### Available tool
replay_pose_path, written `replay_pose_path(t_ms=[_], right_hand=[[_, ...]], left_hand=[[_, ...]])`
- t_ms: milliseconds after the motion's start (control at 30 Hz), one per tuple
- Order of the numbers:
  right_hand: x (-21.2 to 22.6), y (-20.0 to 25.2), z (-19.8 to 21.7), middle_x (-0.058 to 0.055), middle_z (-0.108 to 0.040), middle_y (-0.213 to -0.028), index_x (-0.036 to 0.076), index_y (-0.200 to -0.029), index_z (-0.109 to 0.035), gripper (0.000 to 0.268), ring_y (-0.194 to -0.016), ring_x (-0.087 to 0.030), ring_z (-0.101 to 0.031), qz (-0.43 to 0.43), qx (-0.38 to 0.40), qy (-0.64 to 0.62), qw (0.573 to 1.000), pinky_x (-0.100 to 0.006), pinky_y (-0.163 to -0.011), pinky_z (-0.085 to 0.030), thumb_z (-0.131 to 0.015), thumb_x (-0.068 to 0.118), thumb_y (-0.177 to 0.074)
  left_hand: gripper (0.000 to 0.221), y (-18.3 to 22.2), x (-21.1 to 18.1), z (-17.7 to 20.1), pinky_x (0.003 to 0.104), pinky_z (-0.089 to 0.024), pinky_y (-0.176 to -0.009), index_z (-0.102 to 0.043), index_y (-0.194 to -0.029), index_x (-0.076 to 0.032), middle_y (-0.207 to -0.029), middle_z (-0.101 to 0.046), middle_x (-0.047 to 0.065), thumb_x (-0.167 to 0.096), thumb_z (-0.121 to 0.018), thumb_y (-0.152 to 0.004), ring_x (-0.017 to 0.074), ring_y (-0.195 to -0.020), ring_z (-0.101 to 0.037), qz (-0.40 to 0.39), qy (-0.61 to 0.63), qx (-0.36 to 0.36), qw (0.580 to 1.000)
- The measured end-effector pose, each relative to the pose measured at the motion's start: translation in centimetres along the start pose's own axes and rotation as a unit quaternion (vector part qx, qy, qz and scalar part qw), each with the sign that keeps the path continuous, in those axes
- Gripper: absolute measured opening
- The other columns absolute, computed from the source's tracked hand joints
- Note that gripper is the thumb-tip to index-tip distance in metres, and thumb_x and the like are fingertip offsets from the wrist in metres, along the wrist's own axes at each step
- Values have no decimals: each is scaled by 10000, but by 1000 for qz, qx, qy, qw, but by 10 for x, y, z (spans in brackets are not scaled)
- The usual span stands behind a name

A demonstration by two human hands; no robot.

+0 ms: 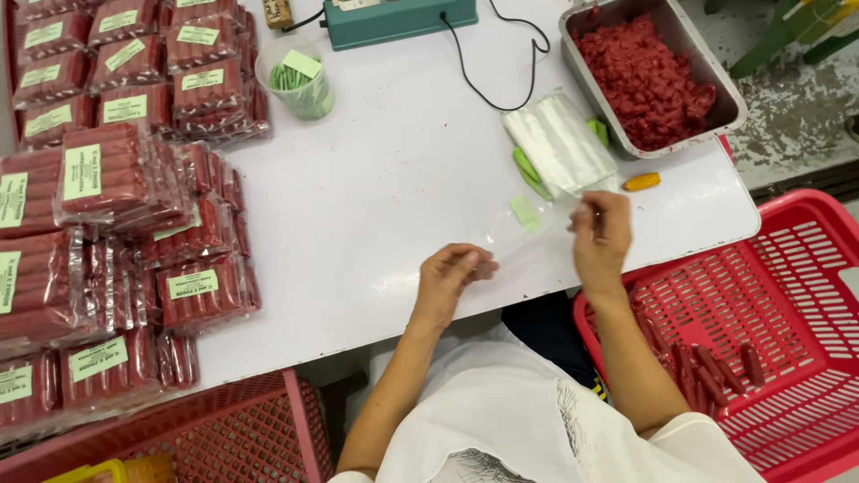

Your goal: The person places processed meat sticks into a plastic bag, applies a label, and then repeats the process with more meat sticks.

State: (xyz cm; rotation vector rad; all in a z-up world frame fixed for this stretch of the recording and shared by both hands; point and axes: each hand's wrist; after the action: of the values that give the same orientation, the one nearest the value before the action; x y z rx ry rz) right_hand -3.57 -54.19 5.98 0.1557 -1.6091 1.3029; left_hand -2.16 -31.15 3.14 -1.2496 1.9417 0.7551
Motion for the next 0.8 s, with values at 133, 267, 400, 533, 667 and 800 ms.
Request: replay_pose_path(t_ms=[133,267,400,533,667,800], right_hand=[[27,27,-36,-207,-592,-1101,-39,-1168,-662,248,-982,-424,-616,139,114,173,968,-467,-843,-530,-699,-83,-927],[45,68,-63,-109,-739,-974,22,-1121,-706,238,-849,-239,-722,-150,230,-52,960,-372,-760,-576,-784,46,-898],[21,80,-30,-129,-748,-910,4,-1058,-719,169,-765,-201,-739,-290,186,-124,931,-349,-730,-623,-774,16,-898],[24,73,14,-154,-699,-1181,34,-1241,-634,427,-1005,-211,-689,-306,180,-153,922,-399,-892,-575,-780,196,-874],[-2,96,56,-166,-662,-1356,1,-1441,-555,563,-1186,-175,-621,-255,179,-123,942,-369,-1002,-527,-721,20,-903],[16,67,78,-238,-718,-1189,22,-1333,-581,304,-918,-287,-754,-317,69,-165,931,-315,-683,-627,-495,-8,-1043]], left_hand=[[91,2,-9,23,347,-634,-716,-692,-1027,21,-829,-725,169,-37,-713,-960,252,-763,-748,-84,-113,-123,982],[97,7,-10,-4,245,-599,-656,-722,-1005,-44,-783,-721,71,-69,-774,-927,129,-694,-719,-100,-168,-109,975],[99,5,9,-23,270,-574,-641,-694,-978,-52,-769,-708,72,-129,-753,-960,131,-685,-697,-87,-226,-79,967],[73,4,28,-46,329,-588,-718,-695,-1049,-107,-816,-736,80,-167,-670,-1016,187,-760,-731,-79,-282,50,955],[183,7,26,-81,374,-571,-883,-732,-1130,-114,-983,-718,89,-229,-601,-1074,234,-942,-711,-140,-308,187,922],[303,-4,52,-77,344,-586,-811,-679,-1193,-195,-1019,-572,8,-315,-768,-930,235,-975,-655,-239,-517,36,821]])
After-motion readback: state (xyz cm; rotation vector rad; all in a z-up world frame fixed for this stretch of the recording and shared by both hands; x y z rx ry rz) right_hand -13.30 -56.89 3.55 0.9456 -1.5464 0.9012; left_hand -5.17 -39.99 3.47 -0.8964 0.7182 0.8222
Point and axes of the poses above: each hand's wrist, its own y-axis away from the middle knuckle, its own z-axis out of the back of the hand, x = y × z
